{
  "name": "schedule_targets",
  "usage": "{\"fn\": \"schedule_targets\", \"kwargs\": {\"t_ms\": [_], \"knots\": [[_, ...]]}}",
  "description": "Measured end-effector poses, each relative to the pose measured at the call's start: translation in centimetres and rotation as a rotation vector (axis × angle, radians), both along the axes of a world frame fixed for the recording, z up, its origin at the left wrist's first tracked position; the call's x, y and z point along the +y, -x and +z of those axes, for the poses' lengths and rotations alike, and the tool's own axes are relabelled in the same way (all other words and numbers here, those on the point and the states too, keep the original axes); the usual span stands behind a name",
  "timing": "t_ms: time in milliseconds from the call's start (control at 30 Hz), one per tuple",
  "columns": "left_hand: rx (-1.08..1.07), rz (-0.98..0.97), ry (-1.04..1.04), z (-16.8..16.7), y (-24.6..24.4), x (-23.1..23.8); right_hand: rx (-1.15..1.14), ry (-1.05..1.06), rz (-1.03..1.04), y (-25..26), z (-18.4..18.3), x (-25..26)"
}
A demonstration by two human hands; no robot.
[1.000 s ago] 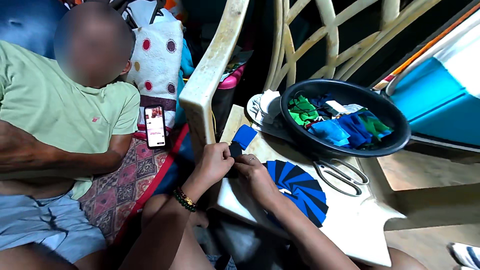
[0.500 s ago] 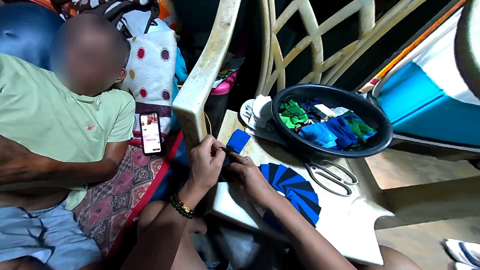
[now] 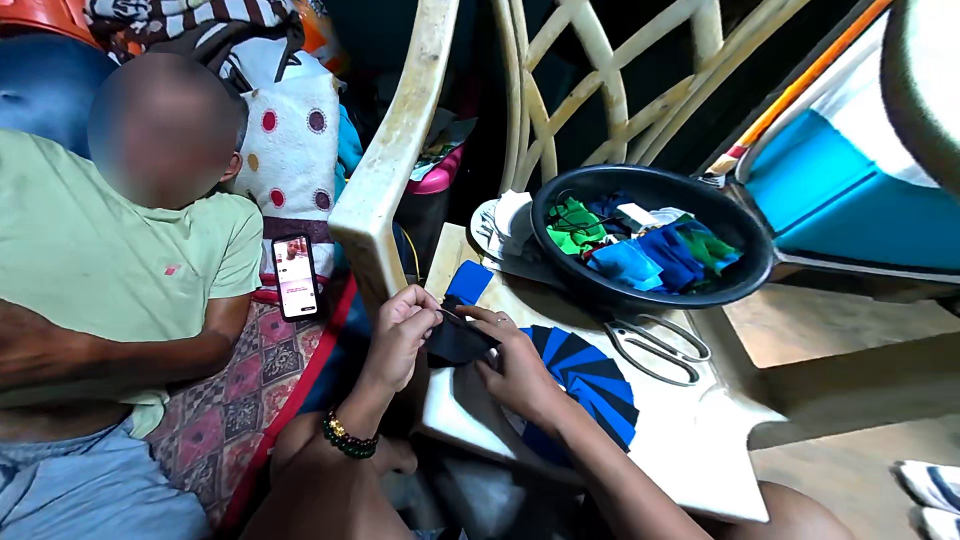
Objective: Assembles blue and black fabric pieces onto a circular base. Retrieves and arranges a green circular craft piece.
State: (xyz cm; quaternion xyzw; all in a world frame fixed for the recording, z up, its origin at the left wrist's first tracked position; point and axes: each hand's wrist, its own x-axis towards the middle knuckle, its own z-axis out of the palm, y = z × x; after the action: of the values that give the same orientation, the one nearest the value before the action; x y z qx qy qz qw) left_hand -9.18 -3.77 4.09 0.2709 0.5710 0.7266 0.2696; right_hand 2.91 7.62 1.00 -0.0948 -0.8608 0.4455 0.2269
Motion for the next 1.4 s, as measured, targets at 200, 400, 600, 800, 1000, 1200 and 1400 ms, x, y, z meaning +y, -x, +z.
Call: {"fn": "schedule_targets", "kwargs": {"t_ms": [200,400,600,800,1000,1200,1400], "knots": [[-0.062,-0.067,-0.012,0.1,-1.5,0.2,0.205,0.738,0.102,-3.3,0.4,0.3],[0.037,-0.250,0.045,-0.9,-3.4,0.6,0.111,0.613,-0.074,-6.6,0.8,2.6],[0.028,-0.386,0.170,-1.3,-5.2,1.0,0.030,0.606,-0.105,-9.2,-0.3,4.3],[0.158,-0.559,0.323,-2.1,-5.4,1.1,0.032,0.445,-0.092,-10.4,-1.8,4.7],[0.138,-0.606,0.535,-1.9,-5.8,1.5,-0.082,0.253,0.002,-10.9,-2.6,5.5],[0.215,-0.608,0.609,-2.2,-6.2,1.7,-0.148,0.172,0.019,-10.9,-3.0,5.5],[0.328,-0.605,0.636,-2.5,-6.2,1.7,-0.146,0.150,0.022,-10.8,-3.1,5.5]]}}
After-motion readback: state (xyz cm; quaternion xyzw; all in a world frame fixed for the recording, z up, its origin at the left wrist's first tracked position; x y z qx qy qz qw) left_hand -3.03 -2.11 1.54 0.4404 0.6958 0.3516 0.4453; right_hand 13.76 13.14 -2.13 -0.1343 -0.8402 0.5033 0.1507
